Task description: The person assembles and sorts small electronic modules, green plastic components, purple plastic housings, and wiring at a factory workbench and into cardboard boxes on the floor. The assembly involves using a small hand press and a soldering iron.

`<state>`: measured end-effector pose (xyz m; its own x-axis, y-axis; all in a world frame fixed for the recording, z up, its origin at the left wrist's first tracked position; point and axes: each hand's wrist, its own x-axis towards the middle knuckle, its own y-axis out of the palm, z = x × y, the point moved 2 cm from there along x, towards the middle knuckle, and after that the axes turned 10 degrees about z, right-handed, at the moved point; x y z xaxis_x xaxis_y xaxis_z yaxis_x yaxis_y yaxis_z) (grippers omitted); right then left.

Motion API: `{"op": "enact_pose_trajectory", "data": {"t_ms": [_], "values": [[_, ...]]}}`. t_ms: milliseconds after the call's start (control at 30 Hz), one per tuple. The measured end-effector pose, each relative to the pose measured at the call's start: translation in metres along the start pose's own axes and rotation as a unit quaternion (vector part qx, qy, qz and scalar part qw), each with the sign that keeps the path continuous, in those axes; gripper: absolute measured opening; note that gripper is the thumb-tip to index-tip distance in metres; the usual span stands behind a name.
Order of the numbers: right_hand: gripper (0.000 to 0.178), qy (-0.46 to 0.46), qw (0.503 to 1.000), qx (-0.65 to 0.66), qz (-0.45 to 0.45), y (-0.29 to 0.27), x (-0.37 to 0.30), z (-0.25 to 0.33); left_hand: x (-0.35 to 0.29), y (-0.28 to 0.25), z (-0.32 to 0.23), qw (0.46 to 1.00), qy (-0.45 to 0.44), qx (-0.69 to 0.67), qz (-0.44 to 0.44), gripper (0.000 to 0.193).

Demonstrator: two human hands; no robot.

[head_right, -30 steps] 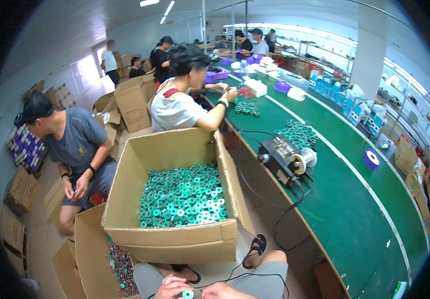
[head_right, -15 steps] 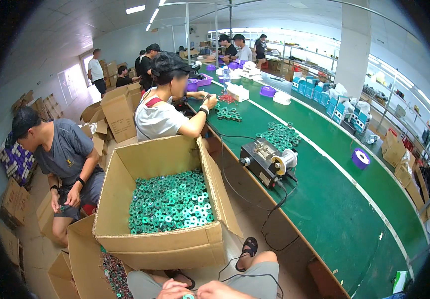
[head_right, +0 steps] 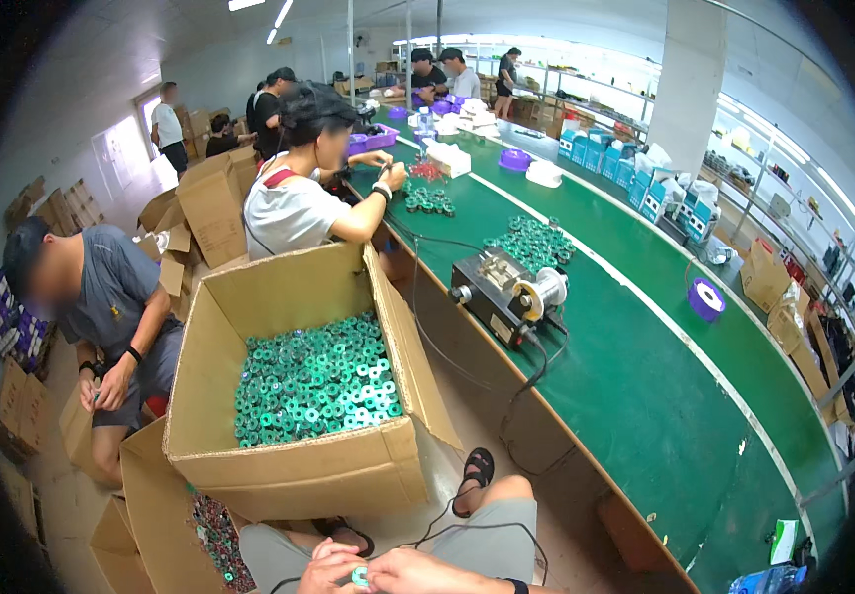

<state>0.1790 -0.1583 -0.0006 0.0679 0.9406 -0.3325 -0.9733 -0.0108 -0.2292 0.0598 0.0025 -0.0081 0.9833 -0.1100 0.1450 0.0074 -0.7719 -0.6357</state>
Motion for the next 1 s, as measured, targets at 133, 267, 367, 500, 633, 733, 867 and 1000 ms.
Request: {"op": "enact_pose_trajectory", "data": {"t_ms": [133,267,367,500,633,733,867,1000], "values": [[0.018,0.015,1.0,0.018,-0.008,0.001,0.004,-0.026,0.001,-0.009,-0.001,1.0,0.0,0.004,-0.009,0.023],[0.019,-0.022,0.998,0.02,0.051,0.008,-0.001,-0.009,-0.003,-0.01,-0.002,0.999,0.005,0.029,-0.021,0.023],[0.019,-0.055,0.997,0.054,-0.018,0.01,0.006,-0.024,-0.01,-0.001,0.001,1.0,-0.003,0.004,0.006,0.024],[0.018,-0.073,0.997,0.032,0.008,0.019,0.008,-0.025,-0.012,-0.01,0.002,0.999,-0.026,0.013,-0.034,0.024],[0.017,-0.011,0.997,0.074,-0.008,0.006,0.012,-0.012,-0.017,0.01,0.035,0.998,-0.01,0.06,0.008,0.041],[0.018,0.003,0.998,0.059,0.002,0.007,0.006,-0.017,-0.006,-0.005,0.025,0.998,-0.03,0.047,0.007,0.039],[0.017,-0.021,0.999,0.032,-0.022,0.0,0.006,0.01,-0.003,0.007,0.023,0.999,-0.042,-0.014,0.029,0.035],[0.015,0.091,0.996,0.01,-0.01,-0.007,0.001,-0.009,-0.009,0.001,0.021,0.998,-0.055,0.013,0.013,0.037]]}}
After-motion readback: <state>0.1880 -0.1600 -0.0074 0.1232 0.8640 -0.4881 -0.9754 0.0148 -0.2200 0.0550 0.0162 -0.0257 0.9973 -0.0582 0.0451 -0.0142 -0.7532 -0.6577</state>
